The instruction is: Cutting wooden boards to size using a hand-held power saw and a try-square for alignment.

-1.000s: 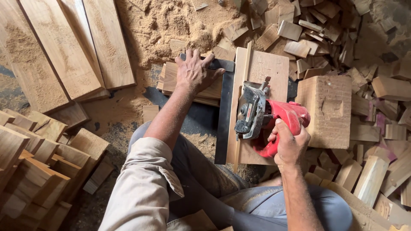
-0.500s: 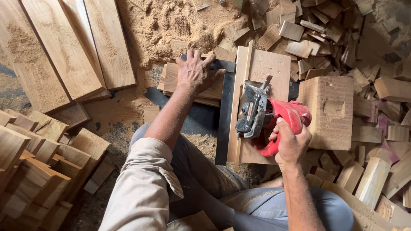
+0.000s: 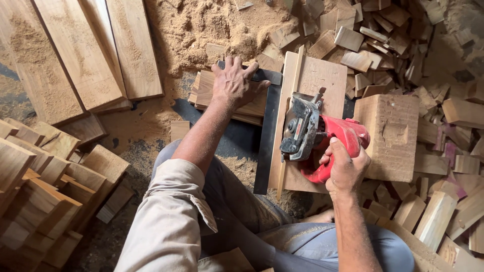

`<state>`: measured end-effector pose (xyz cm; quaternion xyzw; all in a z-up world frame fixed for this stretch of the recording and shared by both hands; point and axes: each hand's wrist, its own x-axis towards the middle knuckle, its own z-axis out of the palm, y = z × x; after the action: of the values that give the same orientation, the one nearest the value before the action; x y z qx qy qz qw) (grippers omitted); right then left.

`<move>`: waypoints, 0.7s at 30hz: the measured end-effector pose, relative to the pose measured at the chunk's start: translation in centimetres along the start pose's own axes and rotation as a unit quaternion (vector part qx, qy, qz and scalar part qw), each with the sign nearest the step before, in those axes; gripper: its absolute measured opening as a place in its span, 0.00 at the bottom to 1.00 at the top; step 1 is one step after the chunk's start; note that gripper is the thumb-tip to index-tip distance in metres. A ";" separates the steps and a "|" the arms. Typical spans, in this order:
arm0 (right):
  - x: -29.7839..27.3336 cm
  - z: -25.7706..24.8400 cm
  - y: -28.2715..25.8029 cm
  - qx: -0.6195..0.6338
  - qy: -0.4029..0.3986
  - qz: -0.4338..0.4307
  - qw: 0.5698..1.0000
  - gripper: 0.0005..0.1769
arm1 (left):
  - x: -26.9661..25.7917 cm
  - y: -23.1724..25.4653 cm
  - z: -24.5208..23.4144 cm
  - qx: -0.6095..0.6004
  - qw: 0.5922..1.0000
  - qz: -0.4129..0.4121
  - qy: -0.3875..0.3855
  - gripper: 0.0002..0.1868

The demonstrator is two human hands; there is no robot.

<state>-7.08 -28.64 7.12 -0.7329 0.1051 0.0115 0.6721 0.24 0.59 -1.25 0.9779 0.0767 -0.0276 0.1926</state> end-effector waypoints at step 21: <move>3.0 0.9 -0.4 0.016 -0.018 -0.004 1.000 0.06 | 0.1 0.1 -0.3 0.014 0.999 -0.009 -0.037 0.38</move>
<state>-3.99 -28.09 6.90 -0.7221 0.0899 0.0200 0.6856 0.39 0.64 -1.00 0.9780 0.0783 -0.0671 0.1814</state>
